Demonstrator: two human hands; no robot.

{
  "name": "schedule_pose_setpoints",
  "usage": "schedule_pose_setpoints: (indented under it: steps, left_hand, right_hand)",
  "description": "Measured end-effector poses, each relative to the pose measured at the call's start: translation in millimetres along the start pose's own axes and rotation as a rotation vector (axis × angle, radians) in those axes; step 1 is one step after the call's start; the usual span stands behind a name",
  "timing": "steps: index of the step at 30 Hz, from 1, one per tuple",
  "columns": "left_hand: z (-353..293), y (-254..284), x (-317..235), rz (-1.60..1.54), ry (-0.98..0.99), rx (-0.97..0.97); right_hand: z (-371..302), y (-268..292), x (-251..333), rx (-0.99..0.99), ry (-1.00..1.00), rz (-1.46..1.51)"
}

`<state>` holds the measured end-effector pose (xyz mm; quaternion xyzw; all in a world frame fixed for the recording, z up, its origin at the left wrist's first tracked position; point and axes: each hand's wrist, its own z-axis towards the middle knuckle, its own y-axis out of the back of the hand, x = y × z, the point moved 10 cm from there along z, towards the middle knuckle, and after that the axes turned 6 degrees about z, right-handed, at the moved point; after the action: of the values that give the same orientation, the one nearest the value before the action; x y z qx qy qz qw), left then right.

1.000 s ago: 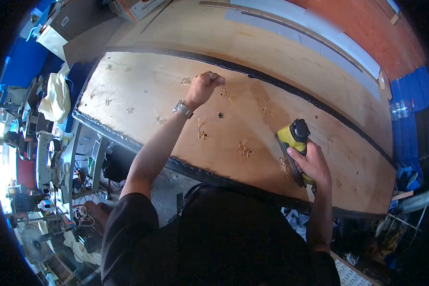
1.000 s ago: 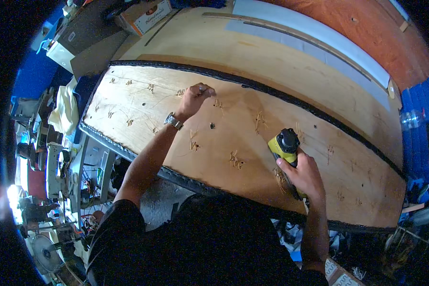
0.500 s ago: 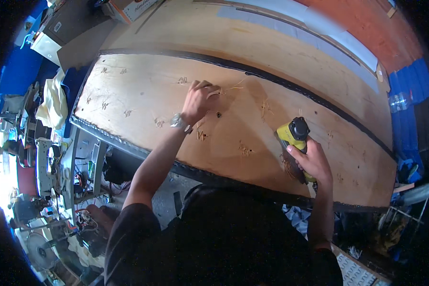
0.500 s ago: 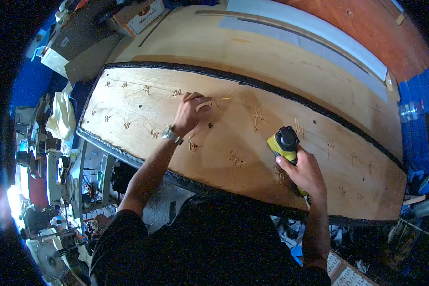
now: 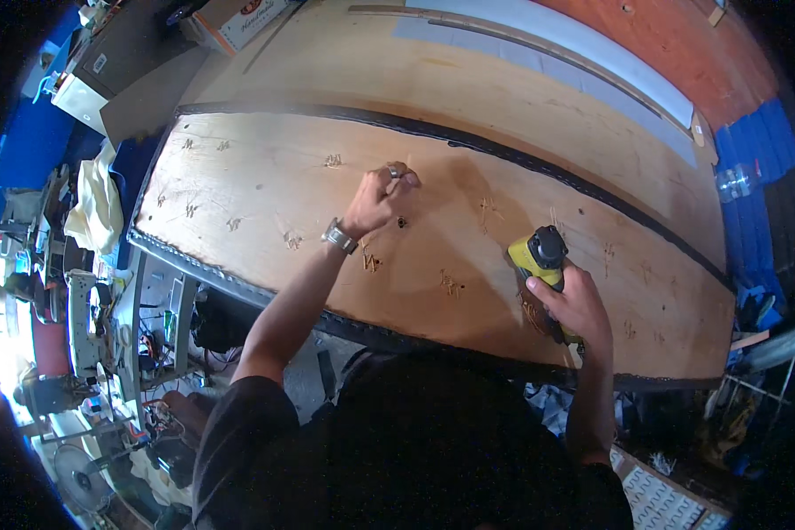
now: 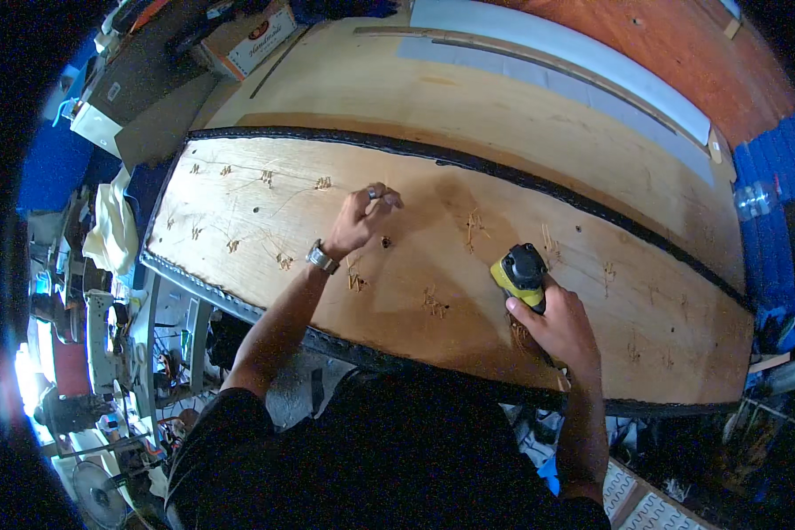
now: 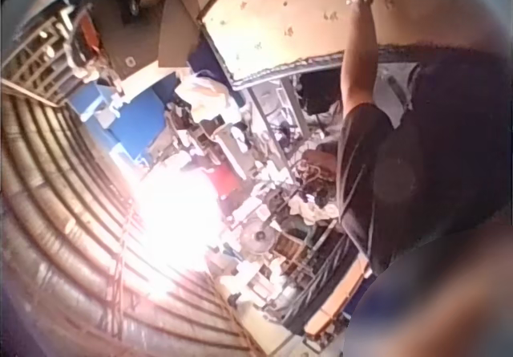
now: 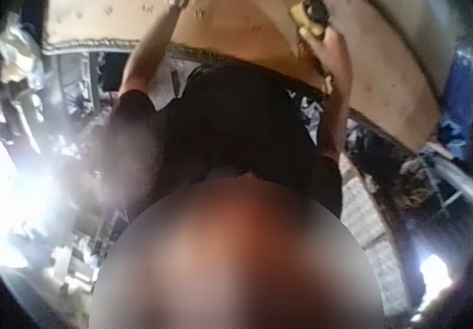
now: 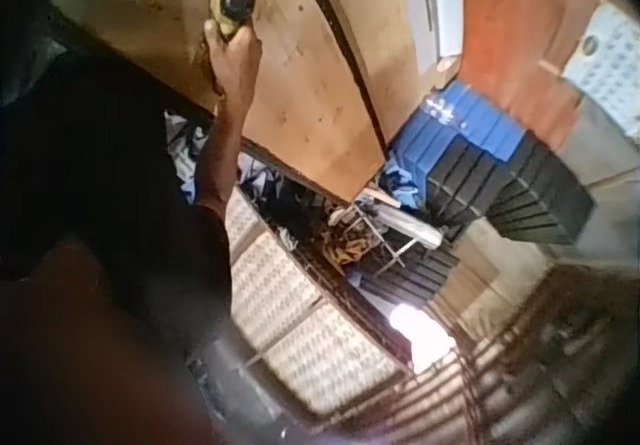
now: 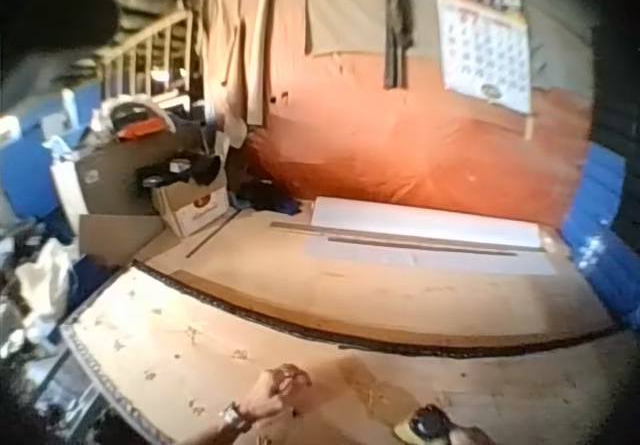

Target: Securing upholstery twine and fasteners to a wooden furniture frame using a pneumatic stapler.

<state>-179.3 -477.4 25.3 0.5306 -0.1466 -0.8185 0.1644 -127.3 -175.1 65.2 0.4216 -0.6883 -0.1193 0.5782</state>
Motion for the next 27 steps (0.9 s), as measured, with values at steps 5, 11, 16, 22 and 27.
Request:
schedule_pose_setpoints:
  steps: [5, 11, 16, 22, 27]
  left_hand:
    - [-5, -22, -24, 0.051, 0.141, 0.089]
    - [-15, -33, -45, 0.255, -0.114, 0.124]
    - [-22, -22, -47, 0.254, 0.004, 0.071]
    - [-34, -33, -39, 0.209, 0.208, -0.122]
    - [-45, -40, -52, 0.282, 0.158, -0.257]
  right_hand:
    - [0, 0, -3, 0.012, -0.018, 0.005]
    - [0, 1, -7, 0.013, -0.017, 0.047]
    - [0, 0, -3, 0.026, 0.011, 0.094]
    - [4, 0, -11, 0.006, -0.006, 0.083]
    - [13, -1, -31, -0.062, 0.081, -0.058]
